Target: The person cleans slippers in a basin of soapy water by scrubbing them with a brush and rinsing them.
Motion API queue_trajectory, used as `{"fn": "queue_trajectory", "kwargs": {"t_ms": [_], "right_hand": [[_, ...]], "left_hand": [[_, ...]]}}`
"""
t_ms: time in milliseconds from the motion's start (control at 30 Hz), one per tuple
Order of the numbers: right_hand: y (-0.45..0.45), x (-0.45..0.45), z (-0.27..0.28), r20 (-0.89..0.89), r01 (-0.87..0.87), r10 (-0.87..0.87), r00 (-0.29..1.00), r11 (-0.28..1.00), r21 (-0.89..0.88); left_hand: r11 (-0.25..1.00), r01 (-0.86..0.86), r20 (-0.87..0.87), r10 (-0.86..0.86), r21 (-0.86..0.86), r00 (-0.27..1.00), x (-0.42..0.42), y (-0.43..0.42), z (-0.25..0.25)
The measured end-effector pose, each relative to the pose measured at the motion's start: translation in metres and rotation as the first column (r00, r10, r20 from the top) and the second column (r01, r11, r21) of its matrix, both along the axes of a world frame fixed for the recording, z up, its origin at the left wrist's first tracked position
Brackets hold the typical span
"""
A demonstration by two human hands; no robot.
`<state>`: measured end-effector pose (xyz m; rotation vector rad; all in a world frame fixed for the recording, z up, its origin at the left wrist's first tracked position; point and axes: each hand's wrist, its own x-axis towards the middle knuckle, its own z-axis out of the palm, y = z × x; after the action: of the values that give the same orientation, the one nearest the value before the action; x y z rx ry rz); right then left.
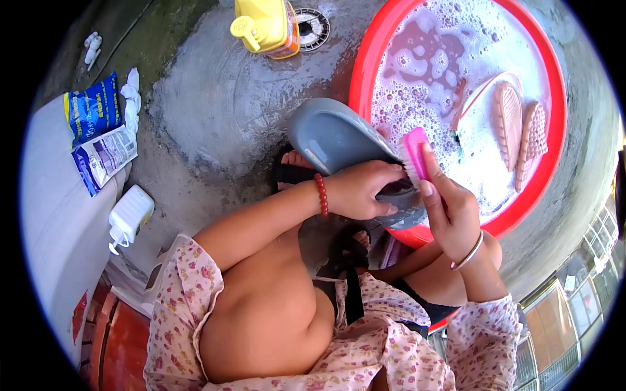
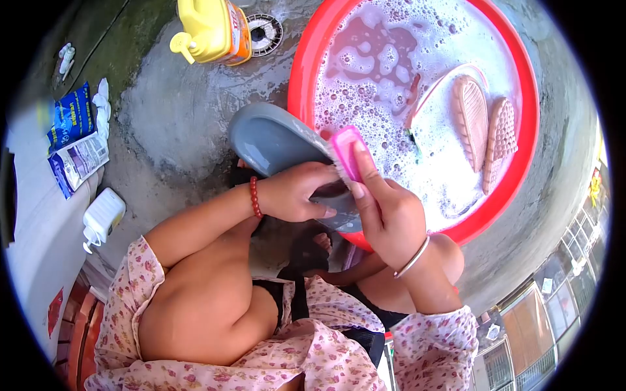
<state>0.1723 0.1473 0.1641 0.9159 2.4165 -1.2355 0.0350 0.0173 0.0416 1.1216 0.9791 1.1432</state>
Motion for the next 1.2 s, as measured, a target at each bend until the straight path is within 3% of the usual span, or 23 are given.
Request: {"fn": "queue_trajectory", "kwargs": {"t_ms": [67, 100, 200, 267, 300, 433, 533, 567, 600, 700, 800, 833, 933, 967, 1067, 1100, 1133, 1200], "right_hand": [[-0.019, 0.017, -0.003, -0.102, 0.186, -0.182, 0.978, 0.982, 0.037], [-0.027, 0.023, -0.004, -0.092, 0.195, -0.19, 0.977, 0.979, 0.052], [-0.035, -0.004, -0.009, -0.004, 0.087, -0.088, 0.996, 0.983, 0.159], [-0.04, -0.021, -0.037, -0.054, 0.204, -0.197, 0.979, 0.956, 0.212], [-0.042, -0.02, -0.041, -0.05, 0.205, -0.199, 0.979, 0.935, 0.291], [-0.073, 0.018, 0.003, 0.069, 0.212, -0.229, 0.971, 0.958, 0.194], [-0.071, 0.008, 0.003, 0.015, 0.259, -0.268, 0.963, 0.942, 0.214], [-0.063, -0.005, -0.01, -0.119, 0.297, -0.275, 0.954, 0.922, 0.247], [-0.049, -0.026, -0.017, -0.22, 0.357, -0.302, 0.928, 0.888, 0.289], [-0.03, -0.056, -0.032, -0.163, 0.34, -0.303, 0.939, 0.883, 0.322], [-0.048, -0.042, -0.036, -0.118, 0.327, -0.305, 0.945, 0.888, 0.324], [-0.056, -0.033, -0.033, -0.1, 0.32, -0.304, 0.947, 0.894, 0.314], [-0.051, -0.044, -0.033, -0.027, 0.254, -0.263, 0.965, 0.898, 0.359], [-0.043, -0.062, -0.034, 0.0, 0.215, -0.235, 0.972, 0.893, 0.395], [-0.024, -0.08, -0.052, 0.02, 0.225, -0.258, 0.966, 0.876, 0.426], [-0.03, -0.075, -0.049, 0.039, 0.227, -0.271, 0.962, 0.869, 0.441], [-0.037, -0.069, -0.045, 0.055, 0.229, -0.285, 0.957, 0.86, 0.456], [-0.059, -0.045, -0.032, 0.007, 0.249, -0.274, 0.962, 0.884, 0.396]], "left_hand": [[0.996, -0.08, 0.116, 0.083, -0.034, 0.99, 0.0, 0.005, 0.001], [0.992, -0.114, 0.174, 0.122, -0.056, 0.977, 0.001, 0.007, 0.003], [0.99, -0.123, 0.08, 0.128, -0.064, 0.988, 0.001, 0.007, 0.009], [0.936, 0.054, 0.358, 0.079, -0.348, 0.931, 0.005, 0.012, -0.013], [0.946, 0.053, 0.372, 0.073, -0.319, 0.926, 0.002, 0.015, -0.009], [0.966, 0.001, 0.433, 0.116, -0.26, 0.894, 0.002, 0.005, 0.002], [0.971, -0.23, -0.066, 0.234, 0.064, 0.97, 0.0, -0.003, 0.014], [0.955, -0.236, 0.178, 0.267, -0.179, 0.947, -0.004, -0.003, 0.021], [0.927, -0.358, 0.081, 0.367, -0.109, 0.927, -0.014, 0.004, 0.026], [0.815, -0.485, 0.264, 0.567, -0.316, 0.78, -0.02, 0.008, 0.023], [0.852, -0.271, 0.538, 0.499, -0.448, 0.679, -0.034, 0.017, 0.016], [0.814, -0.22, 0.569, 0.543, -0.538, 0.618, -0.034, 0.019, 0.017], [0.825, 0.015, 0.791, 0.535, -0.564, 0.296, -0.037, 0.036, 0.007], [0.768, 0.12, 0.769, 0.592, -0.629, 0.239, -0.036, 0.043, 0.015], [0.737, 0.076, 0.727, 0.636, -0.672, 0.258, -0.022, 0.055, 0.005], [0.722, 0.014, 0.683, 0.647, -0.691, 0.338, -0.02, 0.057, 0.019], [0.765, 0.066, 0.739, 0.59, -0.64, 0.325, -0.018, 0.054, 0.012], [0.891, 0.05, 0.816, 0.389, -0.451, 0.427, -0.02, 0.049, -0.002]]}}
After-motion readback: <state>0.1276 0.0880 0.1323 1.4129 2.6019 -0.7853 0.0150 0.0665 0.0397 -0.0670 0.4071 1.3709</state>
